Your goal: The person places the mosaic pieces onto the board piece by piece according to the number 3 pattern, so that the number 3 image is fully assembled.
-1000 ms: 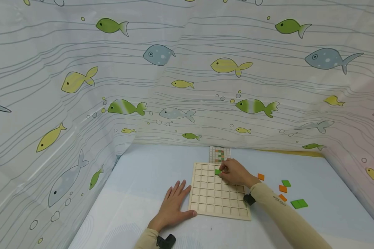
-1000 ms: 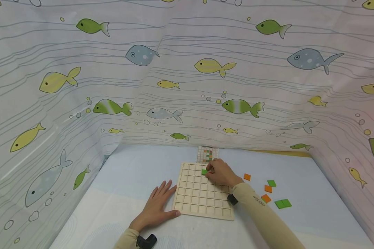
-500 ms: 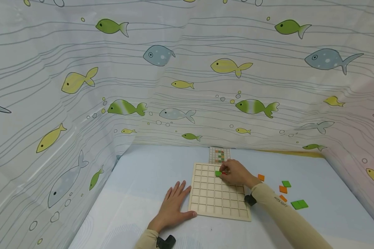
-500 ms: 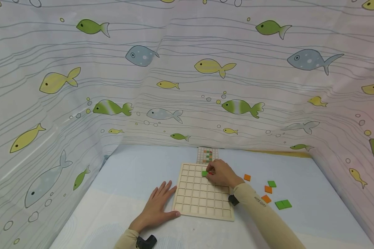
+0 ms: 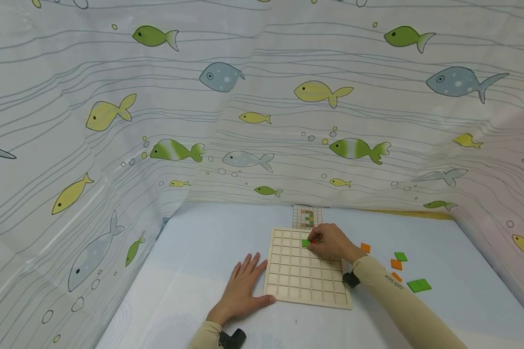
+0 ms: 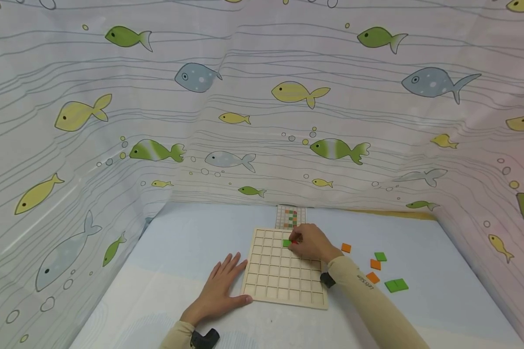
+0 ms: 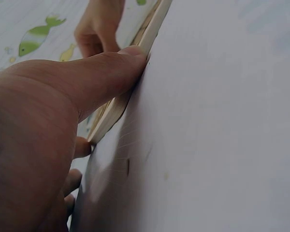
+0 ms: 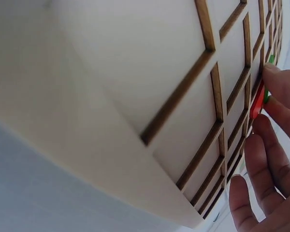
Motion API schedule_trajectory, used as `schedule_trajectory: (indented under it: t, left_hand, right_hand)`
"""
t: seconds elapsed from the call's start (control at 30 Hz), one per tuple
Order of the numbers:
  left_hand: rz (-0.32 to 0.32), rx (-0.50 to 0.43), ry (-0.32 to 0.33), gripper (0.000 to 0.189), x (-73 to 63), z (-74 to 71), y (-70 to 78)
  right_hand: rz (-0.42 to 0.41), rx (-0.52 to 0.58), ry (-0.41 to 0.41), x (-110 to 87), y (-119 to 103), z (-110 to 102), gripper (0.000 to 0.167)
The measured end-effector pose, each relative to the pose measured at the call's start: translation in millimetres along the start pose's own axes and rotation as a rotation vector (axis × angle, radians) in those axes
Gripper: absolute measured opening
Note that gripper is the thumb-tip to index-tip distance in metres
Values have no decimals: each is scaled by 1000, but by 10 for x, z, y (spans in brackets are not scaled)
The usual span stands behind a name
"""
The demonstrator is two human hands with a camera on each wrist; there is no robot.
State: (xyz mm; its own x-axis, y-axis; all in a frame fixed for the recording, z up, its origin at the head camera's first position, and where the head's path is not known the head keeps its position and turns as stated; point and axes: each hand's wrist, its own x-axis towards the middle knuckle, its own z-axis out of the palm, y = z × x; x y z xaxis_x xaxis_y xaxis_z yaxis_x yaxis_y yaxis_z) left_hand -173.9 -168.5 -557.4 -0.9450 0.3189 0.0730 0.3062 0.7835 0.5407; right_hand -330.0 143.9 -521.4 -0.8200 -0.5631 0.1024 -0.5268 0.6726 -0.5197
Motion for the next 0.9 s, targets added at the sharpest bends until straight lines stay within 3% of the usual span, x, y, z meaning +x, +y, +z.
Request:
schedule_trajectory:
  t: [0.6, 0.9]
  left_hand:
    - [1, 7, 6, 93, 4, -16, 0]
    - [-1, -14, -3, 94, 9, 2, -8]
  right_hand:
    - [23, 59, 28, 8, 7, 16, 14]
    - [-5, 64, 41, -15, 28, 12, 20]
